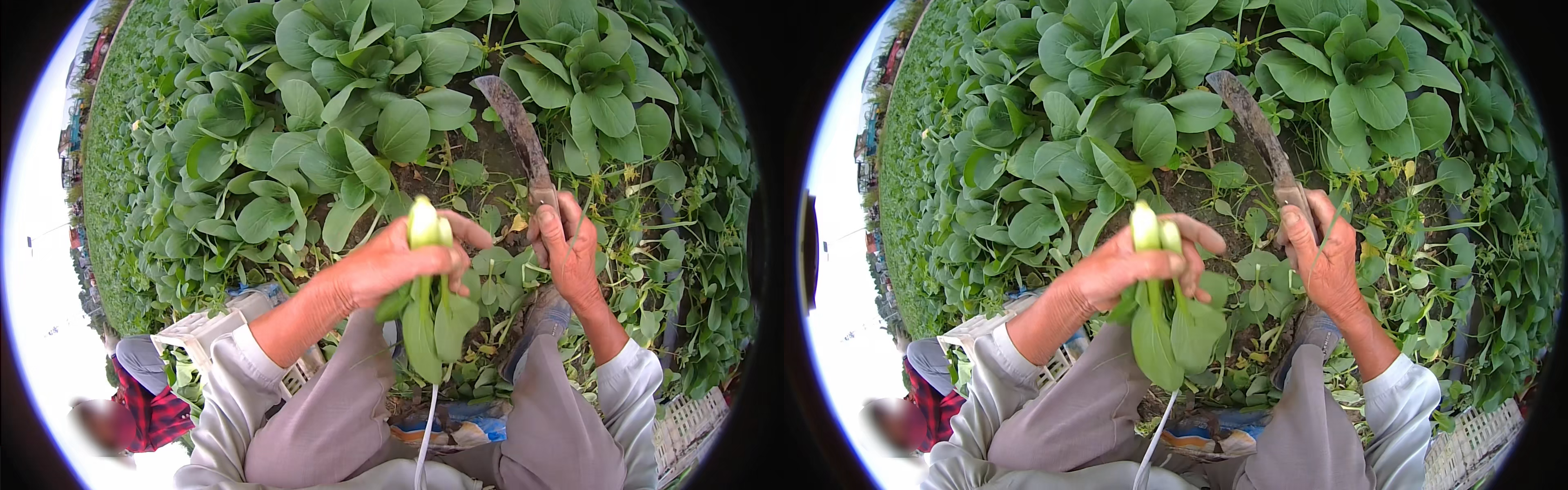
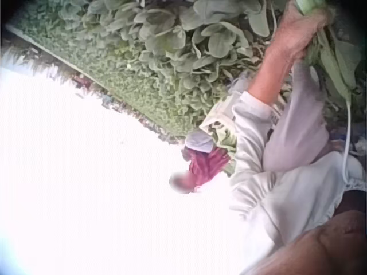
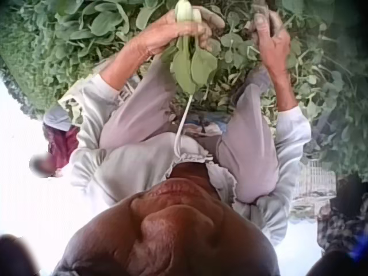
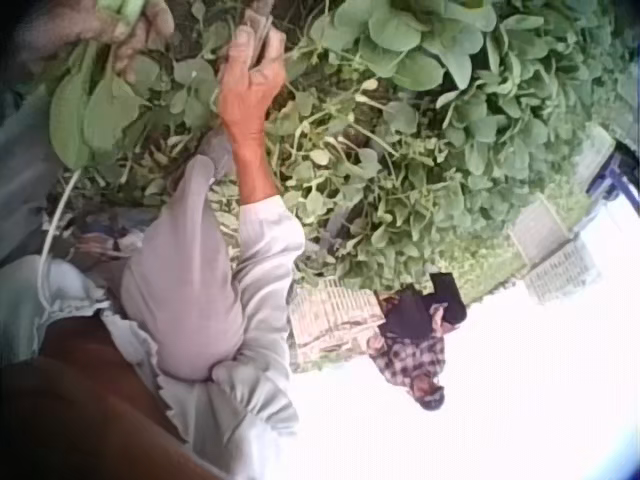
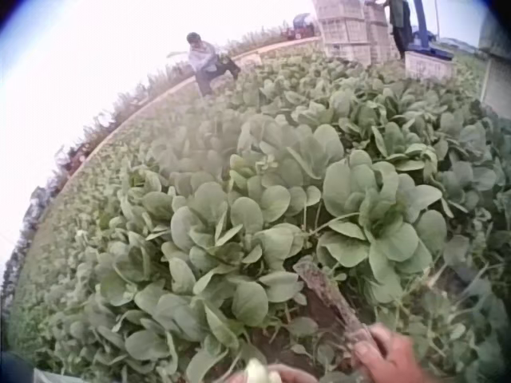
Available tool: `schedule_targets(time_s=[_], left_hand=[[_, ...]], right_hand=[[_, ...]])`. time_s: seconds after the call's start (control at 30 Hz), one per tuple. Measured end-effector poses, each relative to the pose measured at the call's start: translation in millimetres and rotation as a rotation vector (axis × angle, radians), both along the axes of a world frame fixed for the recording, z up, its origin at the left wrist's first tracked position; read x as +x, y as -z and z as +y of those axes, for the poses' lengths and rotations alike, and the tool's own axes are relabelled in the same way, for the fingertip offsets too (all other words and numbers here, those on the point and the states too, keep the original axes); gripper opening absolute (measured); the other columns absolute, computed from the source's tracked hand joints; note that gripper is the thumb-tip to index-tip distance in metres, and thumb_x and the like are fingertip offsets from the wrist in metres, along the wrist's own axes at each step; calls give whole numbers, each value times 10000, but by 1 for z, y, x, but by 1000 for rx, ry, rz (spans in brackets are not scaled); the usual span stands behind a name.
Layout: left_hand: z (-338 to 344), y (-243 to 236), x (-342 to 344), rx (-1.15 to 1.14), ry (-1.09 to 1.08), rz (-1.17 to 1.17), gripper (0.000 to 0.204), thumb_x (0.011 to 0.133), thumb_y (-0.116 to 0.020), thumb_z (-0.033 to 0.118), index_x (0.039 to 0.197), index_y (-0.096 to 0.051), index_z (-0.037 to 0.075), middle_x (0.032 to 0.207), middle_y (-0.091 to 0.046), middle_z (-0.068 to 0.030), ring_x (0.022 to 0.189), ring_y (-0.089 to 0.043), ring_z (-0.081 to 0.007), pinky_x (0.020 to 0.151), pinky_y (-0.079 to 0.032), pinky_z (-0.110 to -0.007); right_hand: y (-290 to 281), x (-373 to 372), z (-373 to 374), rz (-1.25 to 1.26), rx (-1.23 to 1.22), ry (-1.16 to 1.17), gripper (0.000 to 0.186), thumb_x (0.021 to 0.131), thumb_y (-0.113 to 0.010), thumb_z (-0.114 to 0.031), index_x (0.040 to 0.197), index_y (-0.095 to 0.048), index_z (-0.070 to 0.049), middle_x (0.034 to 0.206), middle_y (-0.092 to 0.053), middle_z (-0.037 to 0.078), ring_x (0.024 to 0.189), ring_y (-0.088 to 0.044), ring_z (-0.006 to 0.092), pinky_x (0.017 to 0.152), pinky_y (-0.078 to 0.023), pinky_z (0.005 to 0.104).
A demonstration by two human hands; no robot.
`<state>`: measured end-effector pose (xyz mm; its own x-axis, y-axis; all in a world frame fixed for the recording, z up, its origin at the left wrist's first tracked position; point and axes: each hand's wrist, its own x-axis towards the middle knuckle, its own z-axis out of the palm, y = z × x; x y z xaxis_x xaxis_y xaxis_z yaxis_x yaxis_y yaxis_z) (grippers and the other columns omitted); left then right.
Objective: The person uses a knife to cut leafy green vegetables at the base and places them into a white crate. The person repeats this process across the field, filling the crate with harvested greens.
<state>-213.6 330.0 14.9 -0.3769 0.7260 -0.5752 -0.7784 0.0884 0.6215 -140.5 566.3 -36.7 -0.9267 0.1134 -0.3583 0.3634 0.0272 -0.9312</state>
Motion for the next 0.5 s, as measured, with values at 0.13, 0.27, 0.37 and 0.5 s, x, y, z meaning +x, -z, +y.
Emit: schedule_targets(time_s=[0.13, 0.27, 0.37, 0.5], left_hand=[[26, -12, 47, -83, 819, 848, 242, 753, -649, 77, 957, -530, 26, 819, -603, -137, 786, -670, -280, 615, -534, -404], [31, -2, -19, -803, 859, 1462, 198, 761, -639, 103, 905, -529, 23, 866, -567, -137, 685, -664, -320, 604, -541, -437], [-9, 29, -70, -1199, 1034, 1400, 273, 776, -609, 93, 1040, -581, 29, 1279, -511, -271, 777, -687, -356, 666, -564, -443], [-57, 44, -58, -1201, 1010, 1376, 324, 750, -618, 66, 1067, -562, 106, 1362, -453, -260, 767, -683, -372, 661, -561, -447]], right_hand=[[38, 39, -11, 229, 185, -26, 355, 952, -584, -276, 1187, -525, -16, 845, -672, 76, 672, -601, 126, 646, -492, 275], [55, 65, -17, -49, 294, -140, 373, 915, -634, -240, 1183, -486, -29, 922, -676, 200, 809, -688, 326, 708, -522, 367], [59, 56, -25, -137, 313, -239, 322, 924, -616, -231, 1145, -490, -35, 908, -673, 216, 834, -667, 396, 705, -519, 414], [52, 11, -50, -25, 298, -364, 281, 935, -590, -244, 1087, -493, -28, 869, -662, 238, 813, -636, 442, 677, -504, 468]])
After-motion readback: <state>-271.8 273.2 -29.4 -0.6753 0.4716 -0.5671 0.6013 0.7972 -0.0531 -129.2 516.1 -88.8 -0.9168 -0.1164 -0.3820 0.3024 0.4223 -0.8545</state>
